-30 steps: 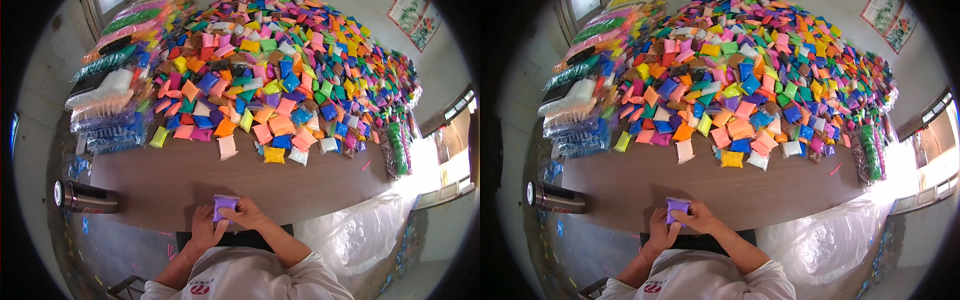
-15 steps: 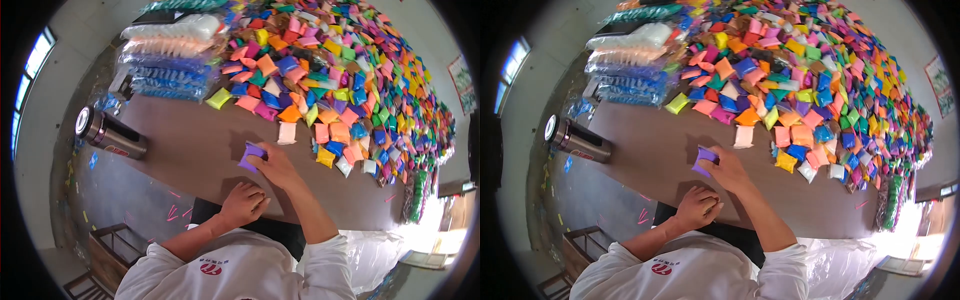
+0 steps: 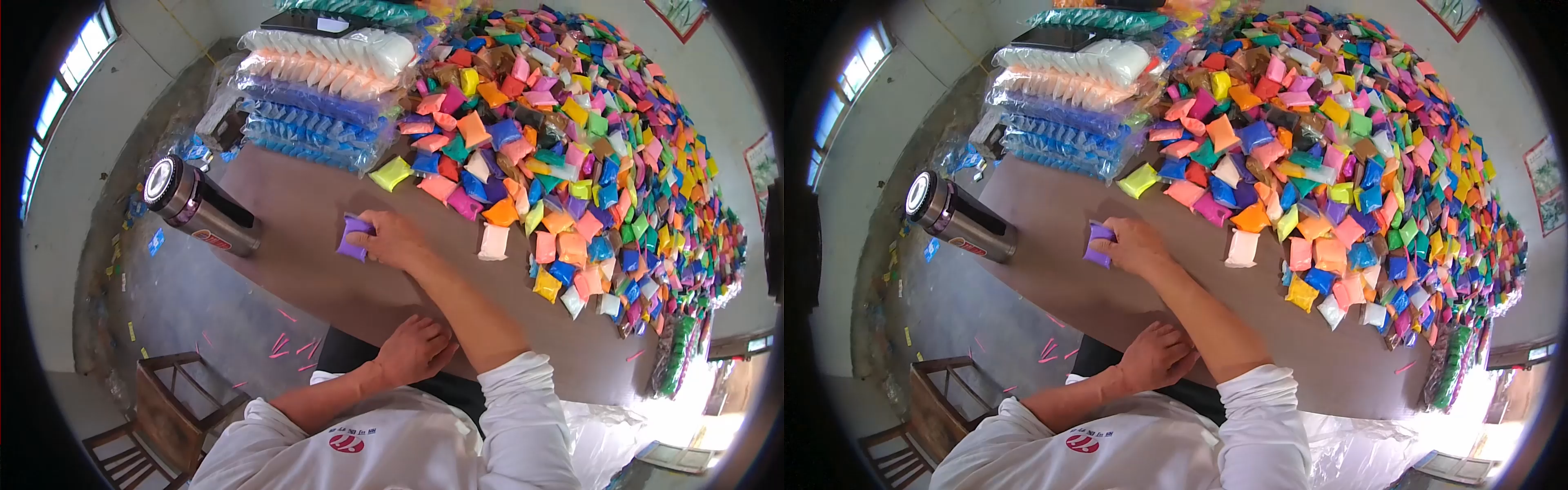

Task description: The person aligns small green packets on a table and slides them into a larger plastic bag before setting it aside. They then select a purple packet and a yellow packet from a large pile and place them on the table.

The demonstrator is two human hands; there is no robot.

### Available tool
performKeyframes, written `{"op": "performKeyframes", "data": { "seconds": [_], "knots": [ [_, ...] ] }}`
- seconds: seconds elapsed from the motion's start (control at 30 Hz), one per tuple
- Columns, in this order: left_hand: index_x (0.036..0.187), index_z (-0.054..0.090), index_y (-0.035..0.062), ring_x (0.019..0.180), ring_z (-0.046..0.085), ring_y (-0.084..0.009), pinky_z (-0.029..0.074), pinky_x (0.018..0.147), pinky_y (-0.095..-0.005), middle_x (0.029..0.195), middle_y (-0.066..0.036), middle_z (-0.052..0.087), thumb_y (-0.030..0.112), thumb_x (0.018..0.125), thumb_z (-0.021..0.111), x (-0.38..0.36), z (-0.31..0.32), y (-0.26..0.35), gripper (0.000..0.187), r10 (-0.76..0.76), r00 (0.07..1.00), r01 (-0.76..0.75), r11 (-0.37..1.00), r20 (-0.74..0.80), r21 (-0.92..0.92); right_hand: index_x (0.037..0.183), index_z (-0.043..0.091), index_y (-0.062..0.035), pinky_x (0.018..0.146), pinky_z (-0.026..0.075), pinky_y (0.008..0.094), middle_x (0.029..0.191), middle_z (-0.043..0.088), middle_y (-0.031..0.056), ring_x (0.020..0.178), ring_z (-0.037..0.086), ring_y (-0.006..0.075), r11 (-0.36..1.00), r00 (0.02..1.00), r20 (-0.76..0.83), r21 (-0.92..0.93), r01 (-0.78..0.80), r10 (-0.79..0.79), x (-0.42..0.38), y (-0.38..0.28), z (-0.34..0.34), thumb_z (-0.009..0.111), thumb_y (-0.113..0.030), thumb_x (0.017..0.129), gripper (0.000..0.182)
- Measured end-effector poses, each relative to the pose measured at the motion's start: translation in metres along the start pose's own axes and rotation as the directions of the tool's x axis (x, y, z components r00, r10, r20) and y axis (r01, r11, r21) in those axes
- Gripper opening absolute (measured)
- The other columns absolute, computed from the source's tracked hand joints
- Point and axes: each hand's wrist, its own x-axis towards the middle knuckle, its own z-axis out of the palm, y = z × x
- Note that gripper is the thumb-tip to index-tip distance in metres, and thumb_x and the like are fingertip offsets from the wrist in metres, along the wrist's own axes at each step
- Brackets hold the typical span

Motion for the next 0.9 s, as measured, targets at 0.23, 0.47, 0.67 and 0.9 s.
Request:
{"op": "performKeyframes", "data": {
  "seconds": [0.23, 0.47, 0.67, 0.9],
  "knots": [
    [0.084, 0.068, 0.0077, 0.083, 0.059, -0.0238, 0.044, 0.07, -0.0384, 0.09, -0.003, 0.063, 0.01, 0.081, 0.075, 0.001, 0.002, -0.002, 0.008, 0.019, 1.0, -0.019, 1.0, -0.007, -0.023, 0.115, 0.069, -0.016, 0.08, 0.053, 0.0471, 0.098, 0.073, 0.0141, 0.096, 0.069, 0.0343, 0.998, 0.989, -0.148, -0.056, -0.014, 0.005, -0.011, -0.005, 0.0, 0.072, -0.044, 0.087, 0.04],
    [0.089, 0.069, 0.007, 0.094, 0.062, -0.0256, 0.047, 0.075, -0.0399, 0.1, -0.005, 0.065, 0.011, 0.078, 0.074, 0.002, -0.001, 0.0, 0.013, 0.024, 1.0, -0.024, 1.0, 0.005, -0.004, 0.116, 0.069, -0.0187, 0.075, 0.052, 0.0489, 0.094, 0.072, 0.0146, 0.09, 0.068, 0.0383, 0.969, 0.975, -0.191, -0.237, 0.068, -0.115, -0.017, -0.004, 0.013, 0.067, -0.046, 0.091, 0.037],
    [0.093, 0.07, 0.0066, 0.097, 0.063, -0.0263, 0.048, 0.076, -0.0405, 0.103, -0.005, 0.065, 0.01, 0.075, 0.074, -0.002, 0.0, 0.001, 0.019, -0.003, 0.999, 0.002, 1.0, 0.048, 0.024, 0.113, 0.07, -0.0179, 0.075, 0.052, 0.05, 0.091, 0.072, 0.0149, 0.088, 0.068, 0.0391, 0.983, 0.973, -0.206, -0.17, 0.071, -0.106, -0.022, -0.003, 0.012, 0.065, -0.044, 0.093, 0.034],
    [0.097, 0.07, 0.0066, 0.1, 0.063, -0.0285, 0.05, 0.082, -0.041, 0.103, -0.007, 0.066, 0.009, 0.075, 0.073, 0.001, -0.003, 0.001, 0.023, 0.012, 0.999, -0.011, 1.0, 0.039, -0.022, 0.107, 0.07, -0.0161, 0.076, 0.052, 0.0505, 0.092, 0.072, 0.0138, 0.089, 0.069, 0.0366, 0.97, 0.98, -0.169, -0.232, 0.068, -0.109, -0.02, -0.005, 0.014, 0.065, -0.046, 0.091, 0.034]
  ]
}}
